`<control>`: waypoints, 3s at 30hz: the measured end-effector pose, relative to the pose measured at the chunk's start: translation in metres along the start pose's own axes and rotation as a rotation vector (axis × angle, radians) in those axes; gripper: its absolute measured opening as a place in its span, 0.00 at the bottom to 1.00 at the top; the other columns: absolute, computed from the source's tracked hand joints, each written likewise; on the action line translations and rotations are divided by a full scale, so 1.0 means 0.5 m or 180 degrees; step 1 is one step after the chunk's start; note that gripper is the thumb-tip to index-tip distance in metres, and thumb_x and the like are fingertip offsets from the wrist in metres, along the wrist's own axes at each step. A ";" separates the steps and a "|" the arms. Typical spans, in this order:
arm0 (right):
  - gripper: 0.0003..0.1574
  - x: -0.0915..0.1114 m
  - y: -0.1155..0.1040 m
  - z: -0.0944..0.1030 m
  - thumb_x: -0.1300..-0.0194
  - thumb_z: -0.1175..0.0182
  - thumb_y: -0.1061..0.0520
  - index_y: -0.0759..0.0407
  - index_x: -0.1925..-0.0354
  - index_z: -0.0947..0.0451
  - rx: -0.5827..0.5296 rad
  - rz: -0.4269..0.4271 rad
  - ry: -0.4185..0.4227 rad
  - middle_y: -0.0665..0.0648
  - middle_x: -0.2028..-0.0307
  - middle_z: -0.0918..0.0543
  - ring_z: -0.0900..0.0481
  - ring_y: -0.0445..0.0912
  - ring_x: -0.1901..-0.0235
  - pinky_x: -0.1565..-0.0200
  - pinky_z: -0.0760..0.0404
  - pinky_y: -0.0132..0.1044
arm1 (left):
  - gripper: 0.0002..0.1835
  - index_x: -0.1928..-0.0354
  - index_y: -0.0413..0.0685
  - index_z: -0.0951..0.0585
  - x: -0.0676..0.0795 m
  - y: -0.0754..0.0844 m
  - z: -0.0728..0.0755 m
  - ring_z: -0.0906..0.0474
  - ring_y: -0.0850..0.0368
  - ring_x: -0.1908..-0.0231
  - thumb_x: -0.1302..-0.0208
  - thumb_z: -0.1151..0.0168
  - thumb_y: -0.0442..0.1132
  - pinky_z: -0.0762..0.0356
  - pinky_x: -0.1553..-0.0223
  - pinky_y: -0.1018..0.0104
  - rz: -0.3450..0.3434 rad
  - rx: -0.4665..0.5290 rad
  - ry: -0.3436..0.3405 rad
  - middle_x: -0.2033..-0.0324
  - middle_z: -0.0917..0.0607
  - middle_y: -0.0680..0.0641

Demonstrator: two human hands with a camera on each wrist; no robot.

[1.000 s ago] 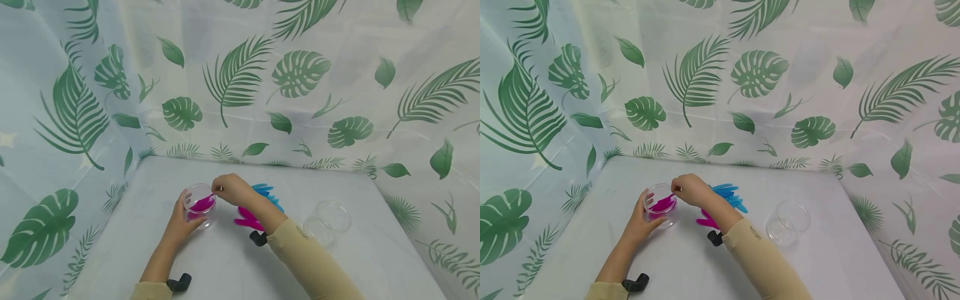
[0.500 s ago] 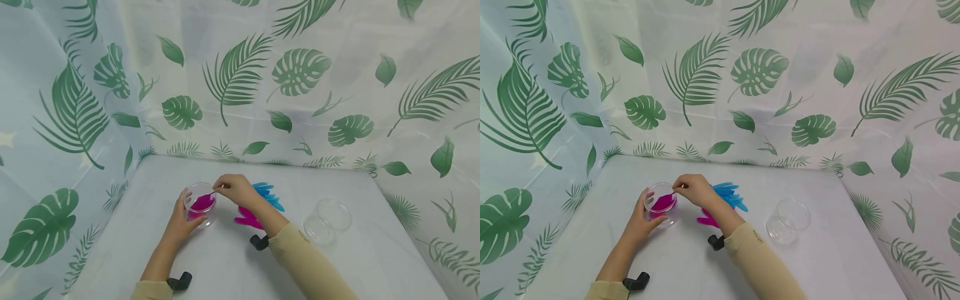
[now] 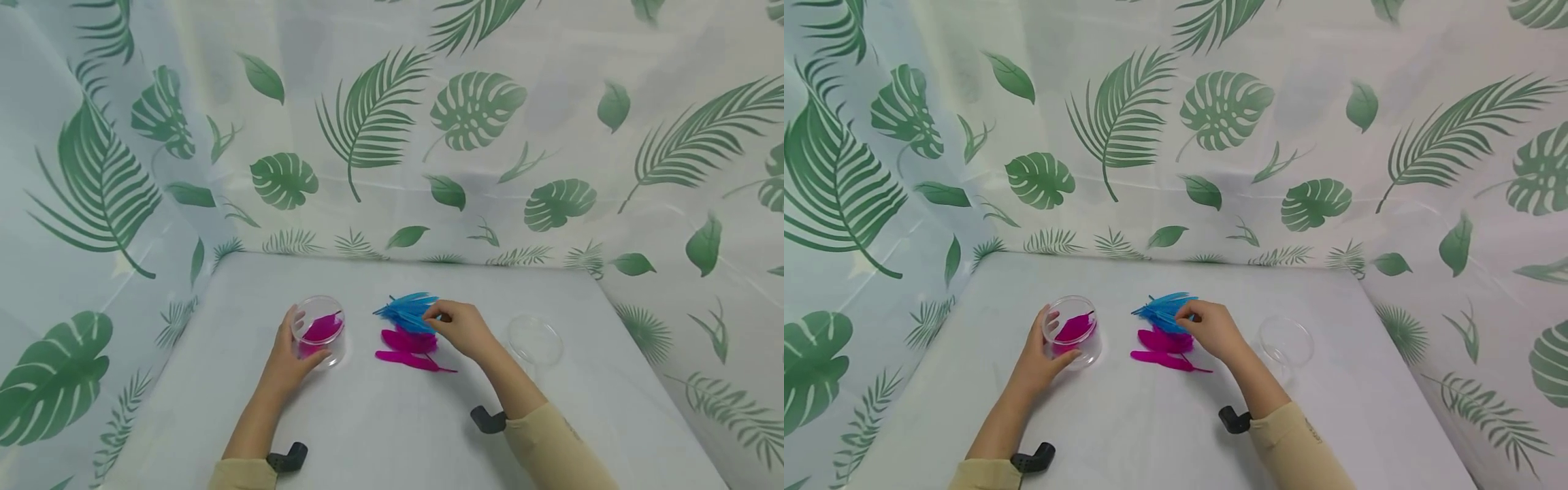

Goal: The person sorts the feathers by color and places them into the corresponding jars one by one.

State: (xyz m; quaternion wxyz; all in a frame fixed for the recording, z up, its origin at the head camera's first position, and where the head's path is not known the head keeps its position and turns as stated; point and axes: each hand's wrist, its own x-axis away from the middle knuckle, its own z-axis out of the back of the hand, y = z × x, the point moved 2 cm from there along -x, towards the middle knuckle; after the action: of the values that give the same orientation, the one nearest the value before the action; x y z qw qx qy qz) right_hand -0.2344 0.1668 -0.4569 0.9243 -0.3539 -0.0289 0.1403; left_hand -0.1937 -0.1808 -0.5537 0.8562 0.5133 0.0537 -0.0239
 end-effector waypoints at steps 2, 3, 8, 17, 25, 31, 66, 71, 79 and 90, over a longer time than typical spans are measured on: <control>0.05 0.018 0.026 -0.011 0.36 0.34 0.53 0.47 0.60 0.15 0.0027 -0.0168 -0.0059 0.49 0.68 0.17 0.25 0.44 0.69 0.68 0.22 0.35 | 0.61 0.23 0.71 0.57 0.000 0.000 0.002 0.42 0.44 0.26 0.50 0.24 0.57 0.38 0.32 0.37 0.0009 -0.0004 0.0006 0.26 0.39 0.50; 0.05 0.025 0.038 -0.019 0.36 0.33 0.53 0.47 0.60 0.15 0.0046 -0.0258 -0.0092 0.48 0.67 0.17 0.24 0.44 0.68 0.68 0.21 0.34 | 0.61 0.23 0.71 0.57 0.000 0.000 0.003 0.42 0.44 0.26 0.50 0.24 0.57 0.38 0.32 0.37 0.0012 -0.0009 0.0007 0.26 0.39 0.51; 0.05 0.038 0.088 -0.068 0.40 0.30 0.53 0.47 0.65 0.16 0.0157 -0.0550 -0.0225 0.47 0.67 0.17 0.24 0.43 0.68 0.69 0.22 0.32 | 0.60 0.23 0.73 0.57 0.000 0.000 0.006 0.43 0.44 0.26 0.49 0.24 0.57 0.38 0.32 0.36 0.0030 0.0004 0.0028 0.26 0.39 0.51; 0.07 0.051 0.111 -0.113 0.45 0.27 0.55 0.50 0.69 0.17 0.0168 -0.0630 -0.0179 0.47 0.73 0.19 0.25 0.42 0.70 0.67 0.24 0.32 | 0.60 0.23 0.72 0.57 -0.002 -0.001 0.001 0.43 0.44 0.26 0.50 0.25 0.58 0.38 0.32 0.36 0.0046 0.0023 -0.0014 0.26 0.39 0.51; 0.07 0.048 0.118 -0.121 0.44 0.28 0.56 0.48 0.71 0.18 0.0291 -0.0514 -0.0143 0.46 0.74 0.21 0.26 0.42 0.70 0.66 0.25 0.33 | 0.61 0.23 0.71 0.58 0.000 0.006 0.002 0.43 0.44 0.26 0.49 0.25 0.58 0.38 0.32 0.36 0.0054 -0.0022 -0.0003 0.26 0.39 0.50; 0.07 0.045 0.120 -0.119 0.41 0.30 0.56 0.47 0.72 0.19 0.0336 -0.0471 -0.0184 0.45 0.74 0.20 0.26 0.42 0.69 0.63 0.24 0.35 | 0.60 0.23 0.73 0.57 0.002 0.005 0.002 0.43 0.45 0.26 0.49 0.25 0.59 0.38 0.32 0.36 0.0073 -0.0003 -0.0001 0.26 0.40 0.52; 0.08 0.089 0.151 -0.061 0.42 0.29 0.56 0.47 0.69 0.21 0.0603 -0.0581 -0.0577 0.47 0.69 0.24 0.26 0.42 0.65 0.57 0.21 0.38 | 0.62 0.22 0.68 0.57 -0.003 0.004 0.005 0.43 0.43 0.26 0.51 0.24 0.60 0.40 0.30 0.36 0.0015 0.0078 -0.0027 0.26 0.39 0.50; 0.07 0.087 0.152 -0.060 0.39 0.31 0.54 0.44 0.68 0.21 0.0404 -0.0541 -0.0521 0.45 0.69 0.21 0.25 0.42 0.65 0.59 0.22 0.35 | 0.61 0.23 0.69 0.57 -0.002 0.000 0.005 0.43 0.43 0.26 0.51 0.24 0.59 0.40 0.31 0.36 0.0030 0.0073 -0.0014 0.26 0.39 0.50; 0.04 0.077 0.145 -0.041 0.37 0.33 0.51 0.40 0.63 0.18 -0.0138 -0.0396 -0.0358 0.46 0.68 0.19 0.24 0.44 0.65 0.65 0.22 0.32 | 0.61 0.22 0.68 0.57 0.000 0.007 0.007 0.43 0.43 0.26 0.50 0.24 0.58 0.41 0.30 0.37 0.0049 0.0092 -0.0028 0.26 0.39 0.49; 0.16 -0.001 0.049 0.012 0.36 0.34 0.41 0.47 0.57 0.15 -0.1036 -0.0400 -0.0068 0.55 0.59 0.15 0.21 0.51 0.57 0.57 0.19 0.42 | 0.61 0.22 0.69 0.57 -0.002 0.005 0.008 0.43 0.43 0.26 0.50 0.23 0.55 0.42 0.30 0.37 0.0045 0.0111 -0.0022 0.26 0.40 0.49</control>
State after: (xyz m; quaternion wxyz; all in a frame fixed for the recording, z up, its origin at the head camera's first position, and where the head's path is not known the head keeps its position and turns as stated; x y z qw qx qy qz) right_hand -0.2413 0.1877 -0.4686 0.8614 -0.4948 -0.0832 0.0795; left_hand -0.1940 -0.1831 -0.5498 0.8474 0.5285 0.0467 -0.0205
